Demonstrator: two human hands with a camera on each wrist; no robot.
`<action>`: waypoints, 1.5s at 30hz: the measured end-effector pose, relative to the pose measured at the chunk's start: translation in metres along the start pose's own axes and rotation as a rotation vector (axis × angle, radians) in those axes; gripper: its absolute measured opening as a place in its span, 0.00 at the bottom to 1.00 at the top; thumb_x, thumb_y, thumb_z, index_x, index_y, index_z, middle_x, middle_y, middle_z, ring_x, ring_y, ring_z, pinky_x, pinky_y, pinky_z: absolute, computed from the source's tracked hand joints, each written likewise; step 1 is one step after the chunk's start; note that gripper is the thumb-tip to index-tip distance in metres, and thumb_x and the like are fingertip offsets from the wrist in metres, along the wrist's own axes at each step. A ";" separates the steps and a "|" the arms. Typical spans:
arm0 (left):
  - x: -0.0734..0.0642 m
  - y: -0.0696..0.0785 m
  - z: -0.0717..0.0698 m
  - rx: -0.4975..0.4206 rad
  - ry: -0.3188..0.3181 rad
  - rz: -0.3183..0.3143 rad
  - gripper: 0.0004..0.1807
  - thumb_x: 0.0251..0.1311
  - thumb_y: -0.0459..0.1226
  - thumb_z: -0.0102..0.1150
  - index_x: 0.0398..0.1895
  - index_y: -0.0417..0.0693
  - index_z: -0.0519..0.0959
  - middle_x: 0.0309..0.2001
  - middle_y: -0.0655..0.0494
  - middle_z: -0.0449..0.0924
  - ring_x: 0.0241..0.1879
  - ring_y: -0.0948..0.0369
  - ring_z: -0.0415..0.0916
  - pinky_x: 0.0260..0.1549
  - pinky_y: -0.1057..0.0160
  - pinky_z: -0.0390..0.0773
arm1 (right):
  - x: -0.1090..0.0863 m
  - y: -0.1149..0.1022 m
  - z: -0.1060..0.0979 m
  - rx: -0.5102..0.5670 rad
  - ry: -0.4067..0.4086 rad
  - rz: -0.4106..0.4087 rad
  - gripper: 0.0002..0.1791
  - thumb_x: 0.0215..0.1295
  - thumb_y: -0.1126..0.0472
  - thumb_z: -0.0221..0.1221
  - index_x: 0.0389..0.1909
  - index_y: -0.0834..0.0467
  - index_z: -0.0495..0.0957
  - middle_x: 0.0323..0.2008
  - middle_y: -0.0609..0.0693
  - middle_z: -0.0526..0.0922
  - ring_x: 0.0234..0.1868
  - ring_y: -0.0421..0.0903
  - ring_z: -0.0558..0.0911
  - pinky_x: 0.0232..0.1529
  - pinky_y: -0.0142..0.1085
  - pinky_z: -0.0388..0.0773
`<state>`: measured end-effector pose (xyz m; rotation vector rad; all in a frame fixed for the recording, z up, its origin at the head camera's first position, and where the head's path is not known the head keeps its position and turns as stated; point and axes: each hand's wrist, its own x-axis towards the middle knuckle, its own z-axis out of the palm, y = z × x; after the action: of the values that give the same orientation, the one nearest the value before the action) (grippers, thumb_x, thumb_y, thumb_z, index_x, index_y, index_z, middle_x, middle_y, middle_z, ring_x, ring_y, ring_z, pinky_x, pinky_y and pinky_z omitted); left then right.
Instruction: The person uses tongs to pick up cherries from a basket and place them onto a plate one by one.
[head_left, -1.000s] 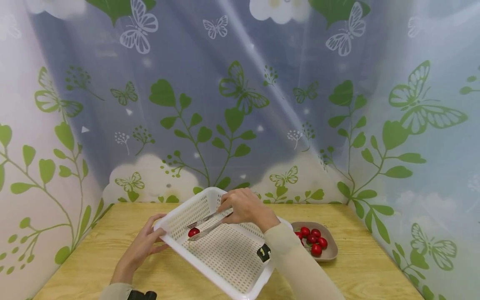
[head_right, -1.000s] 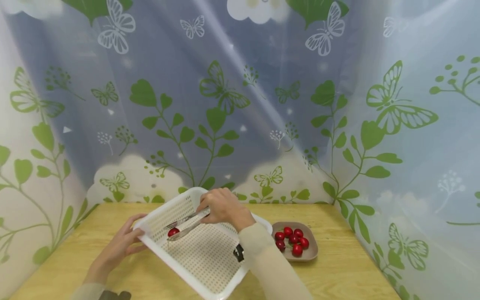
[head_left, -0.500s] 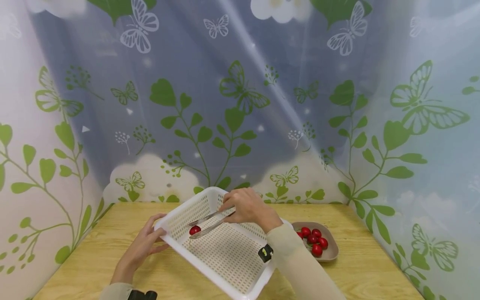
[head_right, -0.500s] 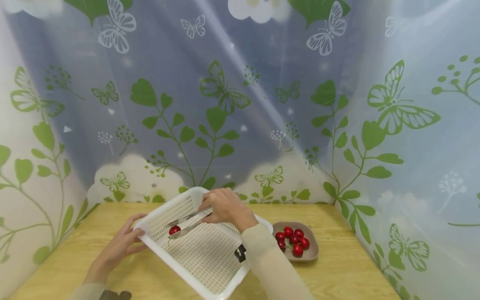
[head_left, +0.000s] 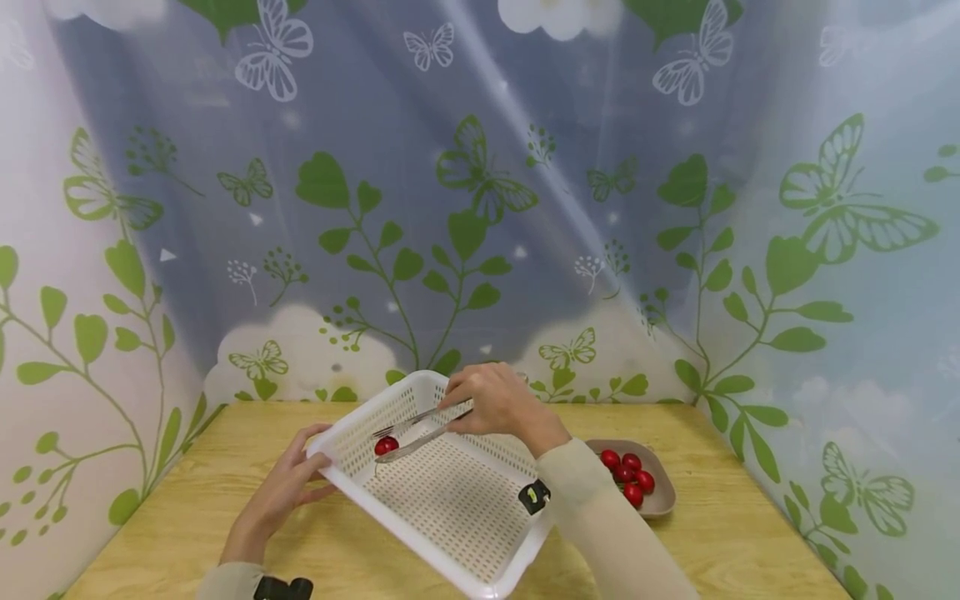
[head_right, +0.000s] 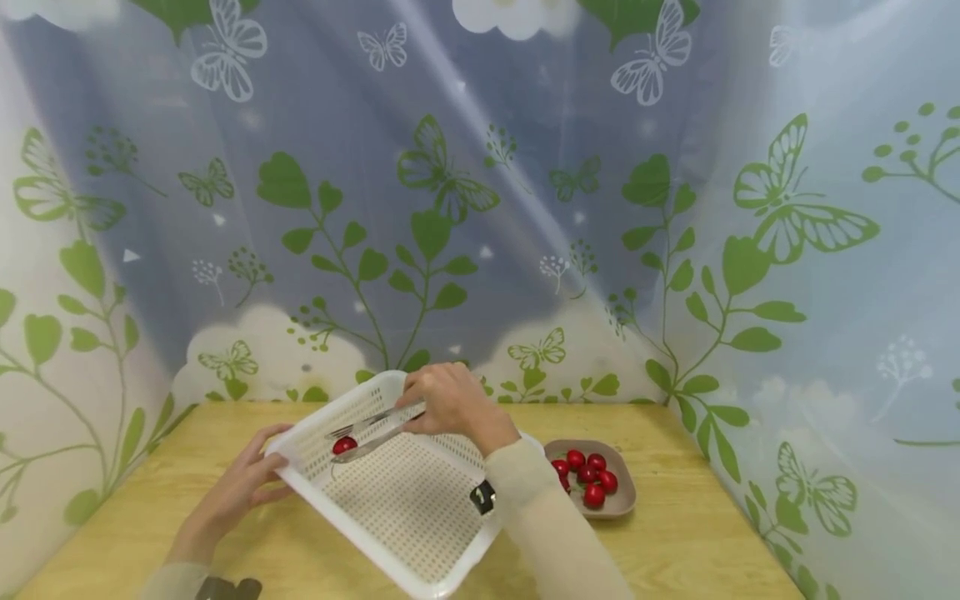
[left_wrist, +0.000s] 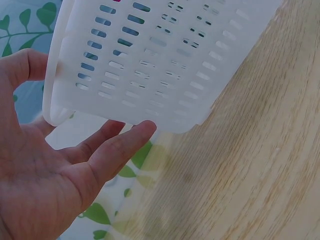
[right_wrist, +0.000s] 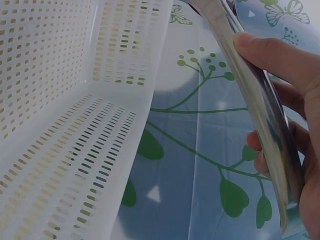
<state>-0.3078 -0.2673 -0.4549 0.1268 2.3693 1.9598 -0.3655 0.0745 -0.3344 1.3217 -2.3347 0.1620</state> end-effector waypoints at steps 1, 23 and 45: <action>0.000 0.000 0.000 0.000 0.003 -0.003 0.33 0.74 0.37 0.46 0.80 0.54 0.52 0.70 0.31 0.65 0.53 0.54 0.81 0.58 0.47 0.85 | 0.000 0.000 -0.001 -0.003 0.004 -0.002 0.15 0.54 0.47 0.76 0.43 0.43 0.92 0.45 0.43 0.91 0.40 0.40 0.88 0.34 0.31 0.85; 0.000 -0.004 0.000 -0.015 -0.006 -0.001 0.33 0.74 0.36 0.45 0.79 0.53 0.51 0.68 0.32 0.68 0.51 0.55 0.82 0.59 0.46 0.84 | -0.024 0.007 -0.023 -0.089 0.053 -0.033 0.13 0.53 0.47 0.77 0.41 0.42 0.92 0.39 0.40 0.89 0.35 0.38 0.85 0.27 0.26 0.78; 0.001 -0.001 -0.001 -0.014 -0.010 0.005 0.33 0.74 0.36 0.46 0.80 0.53 0.51 0.68 0.33 0.67 0.52 0.55 0.82 0.58 0.47 0.85 | -0.094 0.032 -0.055 -0.068 0.279 -0.074 0.16 0.44 0.54 0.81 0.37 0.49 0.92 0.36 0.44 0.89 0.34 0.40 0.84 0.31 0.33 0.83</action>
<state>-0.3092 -0.2687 -0.4554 0.1405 2.3508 1.9731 -0.3335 0.1825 -0.3224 1.2622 -2.0378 0.2263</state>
